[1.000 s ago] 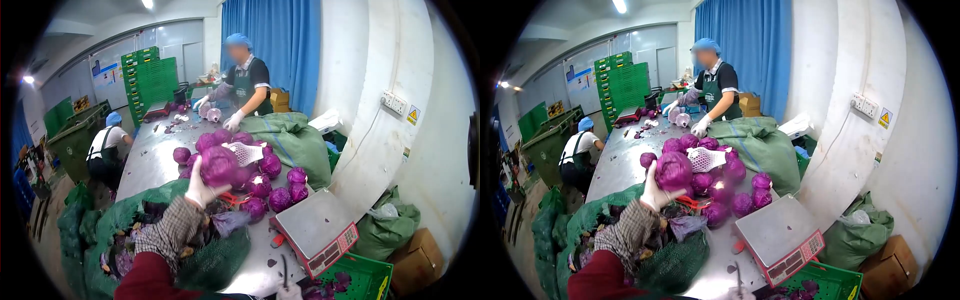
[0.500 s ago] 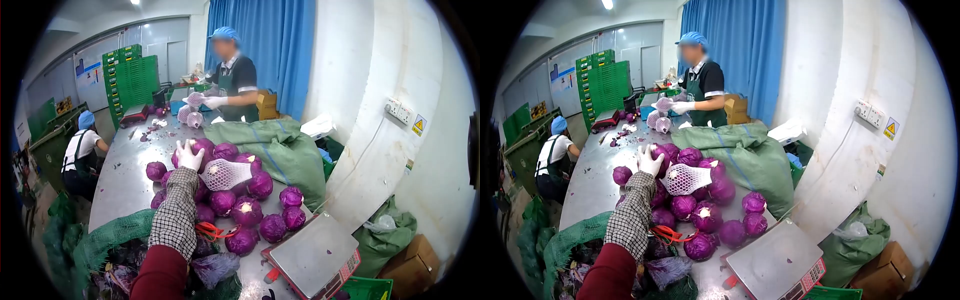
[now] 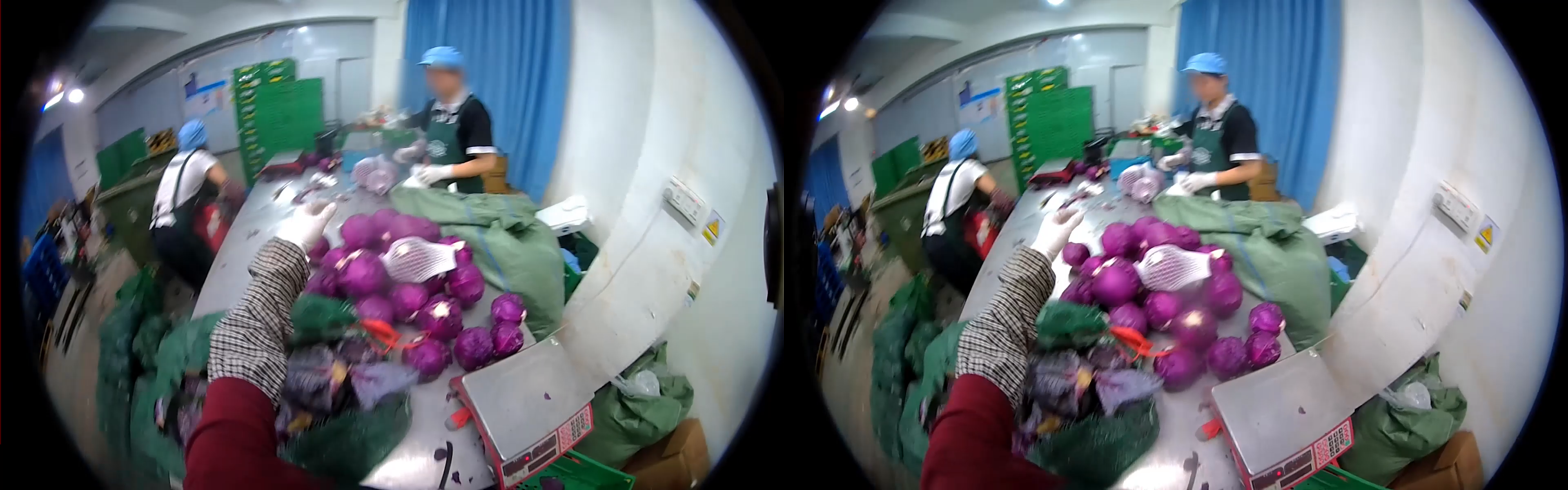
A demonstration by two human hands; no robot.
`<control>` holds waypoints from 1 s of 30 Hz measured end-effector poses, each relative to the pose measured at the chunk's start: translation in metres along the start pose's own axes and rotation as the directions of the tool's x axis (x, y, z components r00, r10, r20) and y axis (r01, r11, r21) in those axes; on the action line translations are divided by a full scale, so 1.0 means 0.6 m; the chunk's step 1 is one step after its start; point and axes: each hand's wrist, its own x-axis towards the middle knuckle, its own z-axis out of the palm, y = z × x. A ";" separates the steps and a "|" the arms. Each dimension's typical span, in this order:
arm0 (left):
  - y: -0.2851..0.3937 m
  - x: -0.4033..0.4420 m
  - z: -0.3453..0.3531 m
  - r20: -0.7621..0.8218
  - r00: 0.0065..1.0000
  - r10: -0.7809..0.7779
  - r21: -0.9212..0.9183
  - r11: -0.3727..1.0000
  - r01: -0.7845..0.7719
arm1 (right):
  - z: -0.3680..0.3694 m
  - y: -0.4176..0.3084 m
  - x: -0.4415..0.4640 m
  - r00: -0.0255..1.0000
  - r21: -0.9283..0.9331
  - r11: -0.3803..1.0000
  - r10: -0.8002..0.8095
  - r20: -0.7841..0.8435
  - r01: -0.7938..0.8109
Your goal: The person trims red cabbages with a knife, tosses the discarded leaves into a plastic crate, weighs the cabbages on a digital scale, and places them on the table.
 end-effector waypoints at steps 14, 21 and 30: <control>0.042 -0.620 -0.464 -0.491 0.853 -0.177 0.113 0.958 0.264 | 0.040 -0.091 -0.124 0.957 -0.199 0.958 -0.153 0.245 0.205; 0.049 -0.738 -0.427 -0.105 0.940 -0.326 0.391 0.855 0.340 | 0.105 -0.095 -0.106 0.907 -0.129 0.982 -0.075 0.414 0.140; 0.024 -0.743 -0.465 0.311 0.930 -0.194 0.626 0.778 -0.047 | 0.279 -0.134 -0.051 0.801 0.023 0.994 -0.099 0.590 0.106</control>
